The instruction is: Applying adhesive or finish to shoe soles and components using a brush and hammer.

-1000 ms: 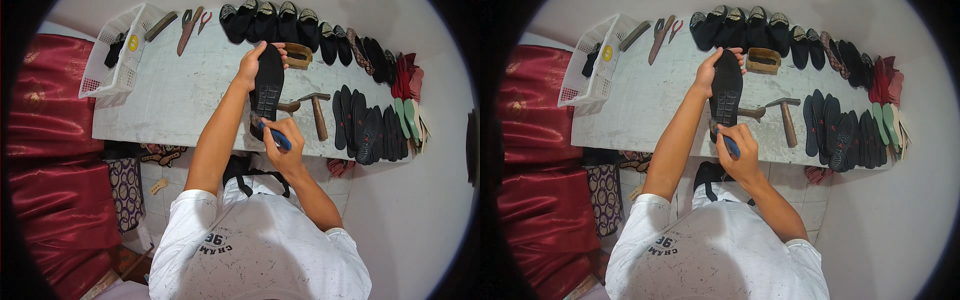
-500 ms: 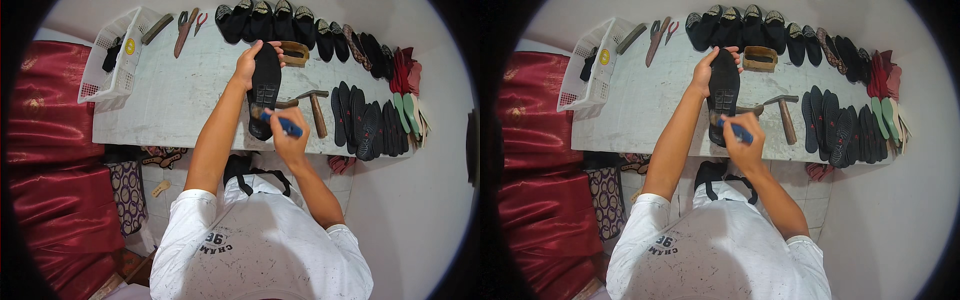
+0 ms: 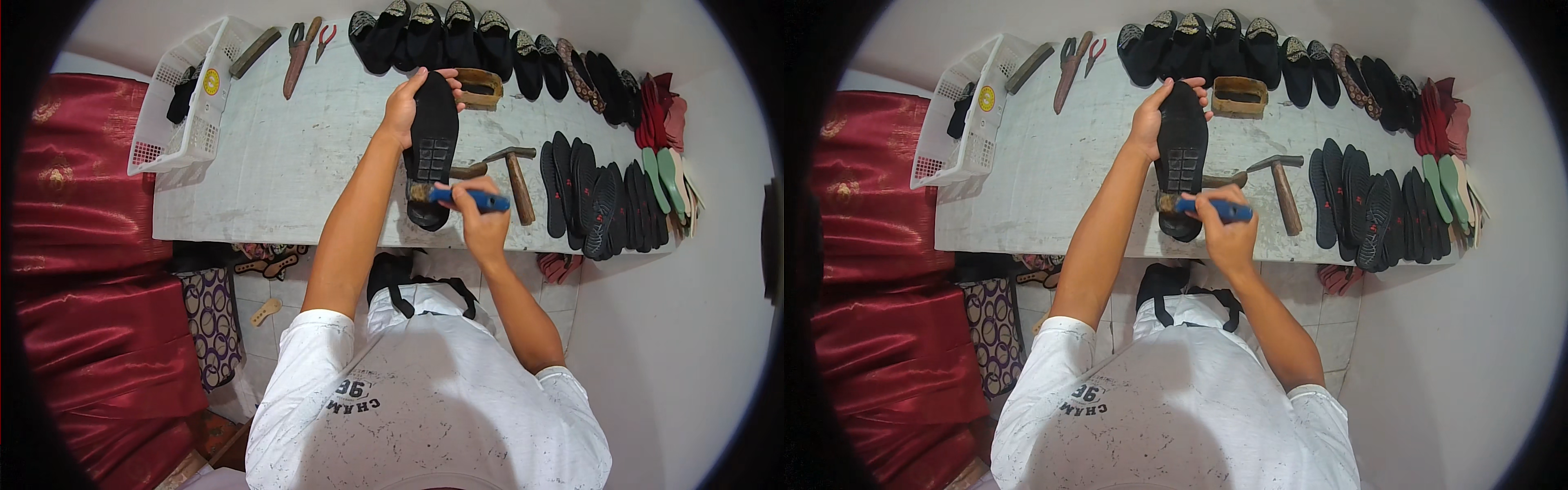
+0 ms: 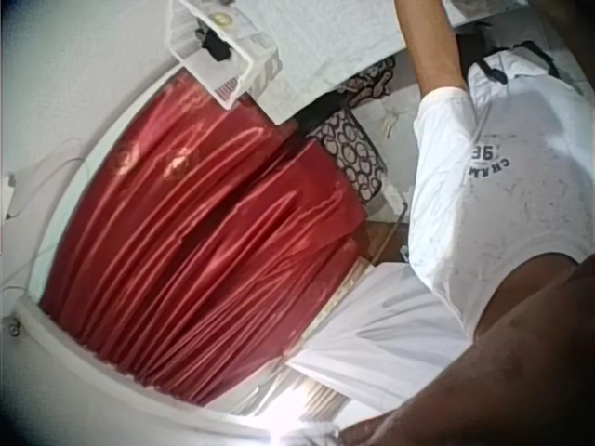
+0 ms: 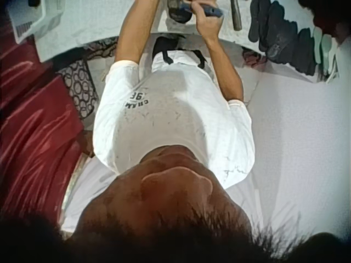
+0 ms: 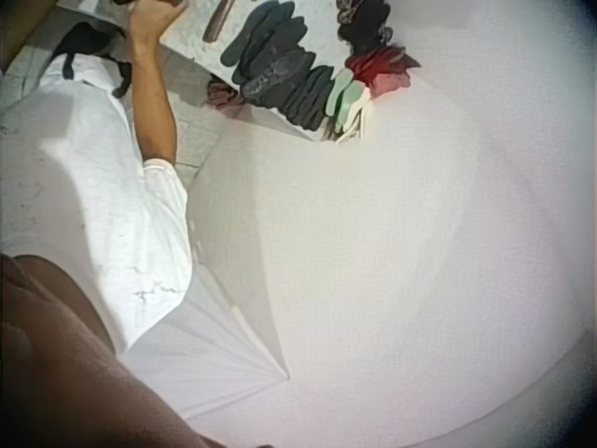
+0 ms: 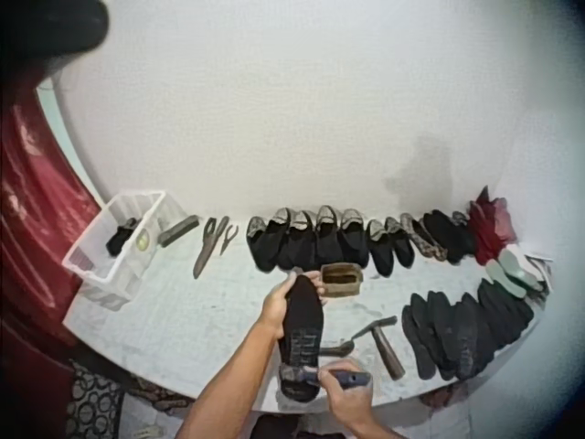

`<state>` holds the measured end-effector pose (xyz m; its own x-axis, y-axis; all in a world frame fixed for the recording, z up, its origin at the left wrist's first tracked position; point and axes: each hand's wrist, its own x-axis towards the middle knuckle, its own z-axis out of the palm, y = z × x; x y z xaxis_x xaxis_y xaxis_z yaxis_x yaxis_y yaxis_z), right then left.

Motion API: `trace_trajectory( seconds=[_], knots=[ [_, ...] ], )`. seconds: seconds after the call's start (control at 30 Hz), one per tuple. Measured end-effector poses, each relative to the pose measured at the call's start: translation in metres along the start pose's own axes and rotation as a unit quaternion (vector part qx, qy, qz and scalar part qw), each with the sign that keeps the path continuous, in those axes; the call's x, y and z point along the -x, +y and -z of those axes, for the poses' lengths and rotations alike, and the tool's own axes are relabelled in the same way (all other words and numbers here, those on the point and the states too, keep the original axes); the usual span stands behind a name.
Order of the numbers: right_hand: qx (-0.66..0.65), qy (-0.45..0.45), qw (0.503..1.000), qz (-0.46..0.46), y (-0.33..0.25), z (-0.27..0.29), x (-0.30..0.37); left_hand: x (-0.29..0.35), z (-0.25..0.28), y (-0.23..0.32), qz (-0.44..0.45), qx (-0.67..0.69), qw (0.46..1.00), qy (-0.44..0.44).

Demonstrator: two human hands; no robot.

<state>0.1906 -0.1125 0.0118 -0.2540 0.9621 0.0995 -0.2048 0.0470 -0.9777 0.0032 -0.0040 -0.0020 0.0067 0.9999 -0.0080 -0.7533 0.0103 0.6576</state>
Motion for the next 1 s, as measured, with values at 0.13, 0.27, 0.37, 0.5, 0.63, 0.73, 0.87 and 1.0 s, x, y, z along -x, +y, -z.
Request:
trace_trajectory(
  seconds=[0.13, 0.27, 0.37, 0.5, 0.63, 0.73, 0.87, 1.0],
  knots=[
    [0.020, -0.055, 0.998, -0.035, -0.001, 0.018, 0.024, 0.000, 0.001, -0.001, -0.001, 0.007, 1.000, -0.008],
    [0.115, -0.082, 0.990, -0.013, -0.013, 0.042, 0.017, 0.000, -0.002, 0.000, 0.003, 0.014, 1.000, -0.007],
    [0.210, -0.069, 0.973, 0.064, -0.031, 0.039, 0.006, 0.000, -0.001, 0.000, 0.003, 0.021, 1.000, -0.004],
    [0.067, -0.047, 0.996, 0.016, -0.023, 0.027, 0.006, -0.001, -0.001, 0.000, 0.005, 0.027, 1.000, -0.005],
    [0.134, -0.160, 0.978, 0.016, -0.010, 0.055, 0.000, -0.002, -0.003, 0.000, 0.011, 0.038, 0.999, -0.012],
    [0.081, -0.082, 0.990, -0.081, -0.027, 0.074, -0.006, 0.000, -0.001, 0.002, 0.012, 0.035, 0.999, -0.010],
    [0.145, -0.007, 0.989, -0.006, -0.049, 0.073, -0.013, 0.002, -0.002, 0.005, 0.010, 0.027, 1.000, -0.004],
    [0.189, -0.144, 0.971, -0.010, -0.053, 0.049, -0.013, 0.000, -0.004, 0.004, 0.019, 0.029, 0.999, -0.014]
  ],
)
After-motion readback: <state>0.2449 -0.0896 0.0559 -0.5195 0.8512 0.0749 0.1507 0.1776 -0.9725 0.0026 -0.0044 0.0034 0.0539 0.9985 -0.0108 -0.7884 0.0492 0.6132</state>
